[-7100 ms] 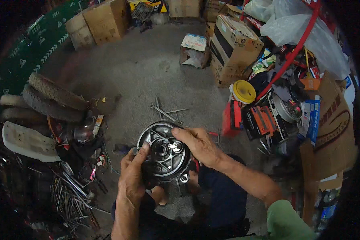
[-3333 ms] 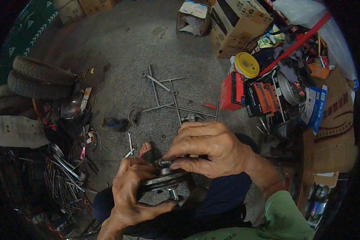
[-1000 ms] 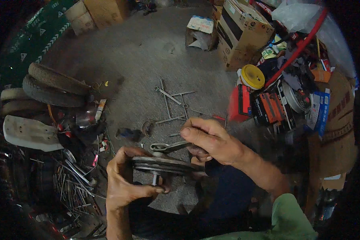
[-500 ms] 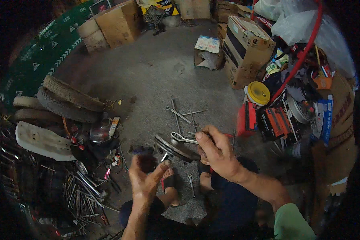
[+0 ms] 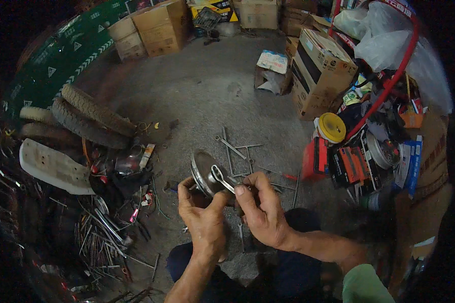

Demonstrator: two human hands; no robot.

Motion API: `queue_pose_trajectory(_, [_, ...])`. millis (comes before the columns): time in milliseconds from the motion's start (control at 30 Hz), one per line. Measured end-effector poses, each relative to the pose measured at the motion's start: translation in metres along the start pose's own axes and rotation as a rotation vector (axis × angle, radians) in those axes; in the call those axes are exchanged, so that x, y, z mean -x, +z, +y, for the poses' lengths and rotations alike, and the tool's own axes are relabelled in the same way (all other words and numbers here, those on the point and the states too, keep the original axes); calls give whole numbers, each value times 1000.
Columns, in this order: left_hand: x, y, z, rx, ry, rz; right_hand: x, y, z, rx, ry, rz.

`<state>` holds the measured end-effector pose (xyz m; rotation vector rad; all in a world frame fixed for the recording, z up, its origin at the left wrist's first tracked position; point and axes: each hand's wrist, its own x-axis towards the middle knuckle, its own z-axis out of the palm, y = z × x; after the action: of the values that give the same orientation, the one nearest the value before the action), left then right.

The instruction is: The person assembles a mechanical component, likely a brake assembly, by hand. They insert a metal clip into a circular housing, use a hammer to secure it, and then tighten a bolt with a wrench.

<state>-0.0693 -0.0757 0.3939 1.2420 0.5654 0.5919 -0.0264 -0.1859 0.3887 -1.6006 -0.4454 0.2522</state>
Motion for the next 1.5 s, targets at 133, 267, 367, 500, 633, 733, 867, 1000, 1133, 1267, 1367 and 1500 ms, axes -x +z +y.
queue_pose_trajectory(133, [1, -6, 7, -45, 73, 50, -3, -8, -2, -40, 81, -180])
queue_pose_trajectory(267, [2, -14, 8, -137, 126, 6, -9, -4, 2, 46, 1, -94])
queue_pose_trajectory(367, [7, -14, 6, -277, 235, -72, -11, -2, -4, 86, 27, -72])
queue_pose_trajectory(500, [7, -14, 9, -348, 214, -175, -14, -7, -15, 232, -73, -69])
queue_pose_trajectory(633, [10, -17, 10, -405, 180, -236, -19, -15, -8, 321, -124, -129])
queue_pose_trajectory(733, [8, -18, 10, -356, 91, -219, -15, -13, -12, 306, 15, -172])
queue_pose_trajectory(867, [5, -16, 13, -192, 36, -140, -15, -11, -5, 291, -107, -146])
queue_pose_trajectory(1000, [4, -13, 14, -176, -56, -86, -16, -12, 0, 266, -149, -65])
queue_pose_trajectory(1133, [6, -7, 9, -195, -45, -85, -13, -17, 4, 272, -114, -13])
queue_pose_trajectory(1267, [8, -6, 3, -243, 45, -156, -13, -20, 5, 205, -112, 40])
queue_pose_trajectory(1367, [10, -7, -6, -331, 164, -173, -13, -22, 3, 208, -141, 47])
queue_pose_trajectory(1500, [12, -7, -11, -366, 343, -160, -13, -23, 0, 198, -178, 47])
